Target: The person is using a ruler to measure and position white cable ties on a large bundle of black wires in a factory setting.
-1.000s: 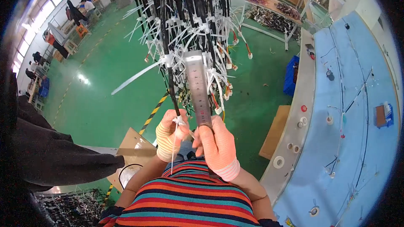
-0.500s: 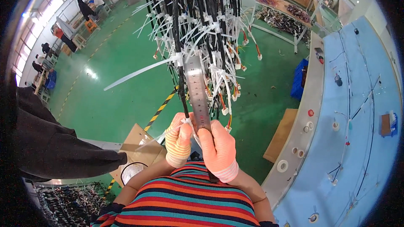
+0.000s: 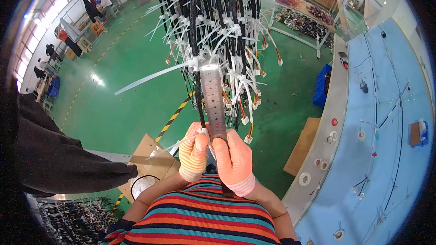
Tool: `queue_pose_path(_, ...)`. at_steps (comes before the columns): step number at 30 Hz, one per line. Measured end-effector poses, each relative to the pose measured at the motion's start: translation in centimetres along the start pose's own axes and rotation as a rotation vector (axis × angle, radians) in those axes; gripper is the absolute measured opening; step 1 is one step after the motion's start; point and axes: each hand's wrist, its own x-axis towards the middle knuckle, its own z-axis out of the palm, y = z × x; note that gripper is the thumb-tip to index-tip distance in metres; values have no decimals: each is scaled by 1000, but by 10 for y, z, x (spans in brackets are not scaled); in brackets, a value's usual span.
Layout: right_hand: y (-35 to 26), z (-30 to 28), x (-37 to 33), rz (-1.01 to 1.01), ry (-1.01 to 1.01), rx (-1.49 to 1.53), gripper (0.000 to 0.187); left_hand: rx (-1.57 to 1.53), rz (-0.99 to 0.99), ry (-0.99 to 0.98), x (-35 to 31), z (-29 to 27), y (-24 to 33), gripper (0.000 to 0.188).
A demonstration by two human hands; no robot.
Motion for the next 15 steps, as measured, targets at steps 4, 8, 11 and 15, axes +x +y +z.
queue_pose_path(4, 4, 1, 2, 10, -9, 34, 18, 19, 33, -12, -1, -2, -4, 33)
queue_pose_path(8, 6, -3, 5, -2, -62, 31, 19, 149, 106, -41, -1, -5, -7, 28)
queue_pose_path(11, 3, -5, 7, 3, -84, 38, 19, 230, 135, -50, -2, -5, -6, 24)
queue_pose_path(15, 6, -7, 8, 28, -119, 68, 19, 295, 131, -93, -1, -6, 1, 23)
